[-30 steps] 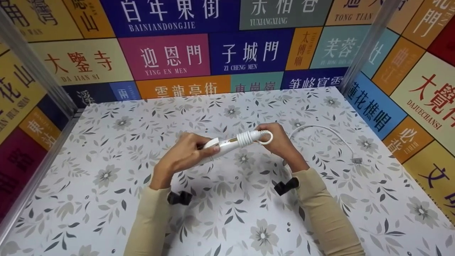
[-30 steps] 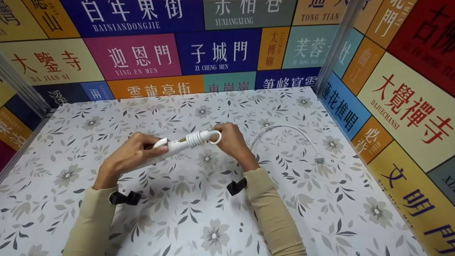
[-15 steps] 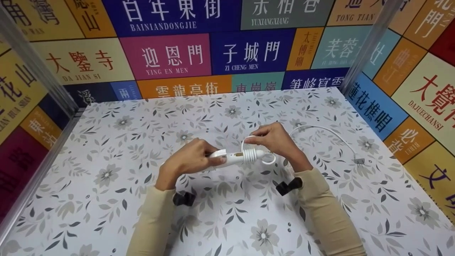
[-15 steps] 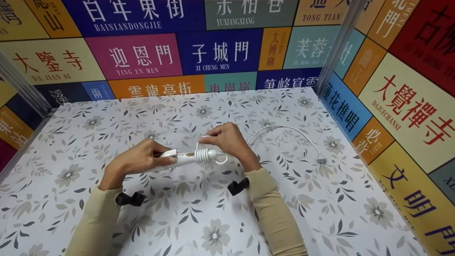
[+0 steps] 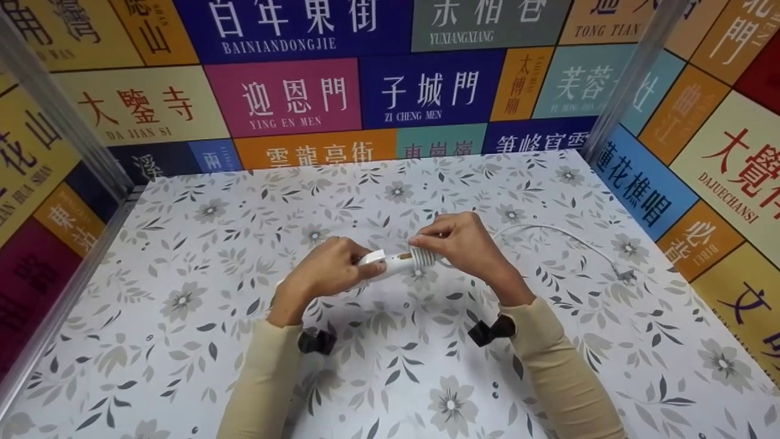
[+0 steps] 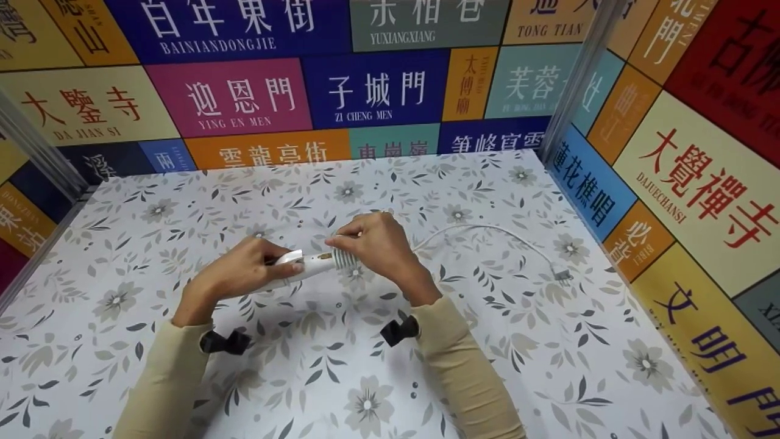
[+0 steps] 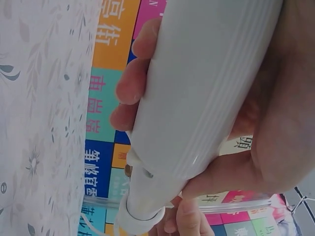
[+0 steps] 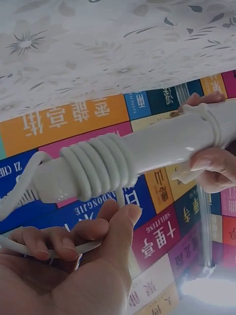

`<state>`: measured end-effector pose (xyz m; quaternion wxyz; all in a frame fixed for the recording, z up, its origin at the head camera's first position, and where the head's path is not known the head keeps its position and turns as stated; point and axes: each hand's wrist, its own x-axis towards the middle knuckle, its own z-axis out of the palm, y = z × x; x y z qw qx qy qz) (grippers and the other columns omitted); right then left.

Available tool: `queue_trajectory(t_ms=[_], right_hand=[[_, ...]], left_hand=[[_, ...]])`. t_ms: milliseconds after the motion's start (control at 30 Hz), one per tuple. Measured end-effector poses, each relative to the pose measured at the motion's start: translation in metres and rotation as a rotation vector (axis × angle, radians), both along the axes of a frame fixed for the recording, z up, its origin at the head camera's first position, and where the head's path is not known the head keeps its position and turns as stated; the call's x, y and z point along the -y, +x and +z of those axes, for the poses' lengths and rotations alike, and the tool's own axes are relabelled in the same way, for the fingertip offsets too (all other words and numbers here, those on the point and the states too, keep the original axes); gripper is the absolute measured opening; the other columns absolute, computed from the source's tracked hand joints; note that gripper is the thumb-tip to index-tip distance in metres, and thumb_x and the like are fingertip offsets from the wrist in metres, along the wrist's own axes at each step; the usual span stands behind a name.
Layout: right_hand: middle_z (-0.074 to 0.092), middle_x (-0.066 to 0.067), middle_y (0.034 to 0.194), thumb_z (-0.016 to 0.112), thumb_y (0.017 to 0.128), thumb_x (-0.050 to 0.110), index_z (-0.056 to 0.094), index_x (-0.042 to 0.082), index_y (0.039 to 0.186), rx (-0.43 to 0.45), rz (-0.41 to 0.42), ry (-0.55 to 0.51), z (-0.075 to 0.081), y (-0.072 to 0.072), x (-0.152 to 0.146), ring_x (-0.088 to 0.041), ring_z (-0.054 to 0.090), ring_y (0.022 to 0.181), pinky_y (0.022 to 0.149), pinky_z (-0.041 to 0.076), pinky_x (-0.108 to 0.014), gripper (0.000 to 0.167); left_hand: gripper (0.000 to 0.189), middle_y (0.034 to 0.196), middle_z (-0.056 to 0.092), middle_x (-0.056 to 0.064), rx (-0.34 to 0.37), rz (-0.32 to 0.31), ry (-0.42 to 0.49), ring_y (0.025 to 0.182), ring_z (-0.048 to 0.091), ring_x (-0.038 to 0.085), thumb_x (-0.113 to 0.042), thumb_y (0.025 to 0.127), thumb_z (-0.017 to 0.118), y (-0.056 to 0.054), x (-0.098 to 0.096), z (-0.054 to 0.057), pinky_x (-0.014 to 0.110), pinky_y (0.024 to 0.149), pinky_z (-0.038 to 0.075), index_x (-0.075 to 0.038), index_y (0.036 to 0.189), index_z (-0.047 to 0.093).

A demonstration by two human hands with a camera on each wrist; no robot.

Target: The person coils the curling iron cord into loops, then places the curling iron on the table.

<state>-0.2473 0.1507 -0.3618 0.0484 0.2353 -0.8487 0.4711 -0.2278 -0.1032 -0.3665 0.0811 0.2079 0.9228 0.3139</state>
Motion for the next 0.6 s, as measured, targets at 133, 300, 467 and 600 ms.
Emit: queue_trajectory(t_ms=[133,300,467,600], right_hand=[[0.068,-0.002,0.076,0.076,0.089,0.027,0.082,0.014,0.093,-0.033,0.008,0.042,0.0024,0.0036,0.002,-0.013,0.051,0.063,0.058,0.042,-0.023,0.015],[0.064,-0.002,0.075,0.067,0.097,0.024,0.08,0.011,0.094,-0.043,0.024,0.058,0.0046,0.0061,0.0045,-0.012,0.045,0.06,0.058,0.038,-0.024,0.019],[0.06,0.0,0.072,0.061,0.101,0.025,0.077,0.008,0.086,-0.033,0.033,0.016,0.0056,0.0073,0.0085,-0.01,0.044,0.056,0.055,0.038,-0.023,0.028],[0.068,-0.006,0.079,0.059,0.102,0.024,0.077,0.006,0.09,-0.026,0.053,-0.013,0.0044,0.0078,0.0102,-0.013,0.055,0.059,0.056,0.045,-0.023,0.028]], left_hand=[[0.035,0.055,0.047,-0.006,-0.021,0.015,0.003,0.048,0.04,0.011,-0.041,0.094,0.066,-0.0003,0.0017,-0.0002,0.026,0.048,0.032,-0.014,0.071,0.069],[0.031,0.058,0.051,-0.004,-0.038,0.057,0.034,0.051,0.043,0.011,-0.04,0.094,0.067,-0.0011,0.0035,0.0002,0.027,0.05,0.035,-0.013,0.079,0.074],[0.032,0.063,0.054,-0.003,-0.067,0.12,0.057,0.055,0.047,0.014,-0.042,0.095,0.065,-0.0013,0.0058,0.0028,0.029,0.053,0.038,-0.015,0.078,0.072],[0.036,0.062,0.05,-0.003,-0.114,0.148,0.063,0.056,0.045,0.015,-0.041,0.096,0.063,-0.0021,0.0076,0.0028,0.03,0.055,0.037,-0.015,0.071,0.064]])
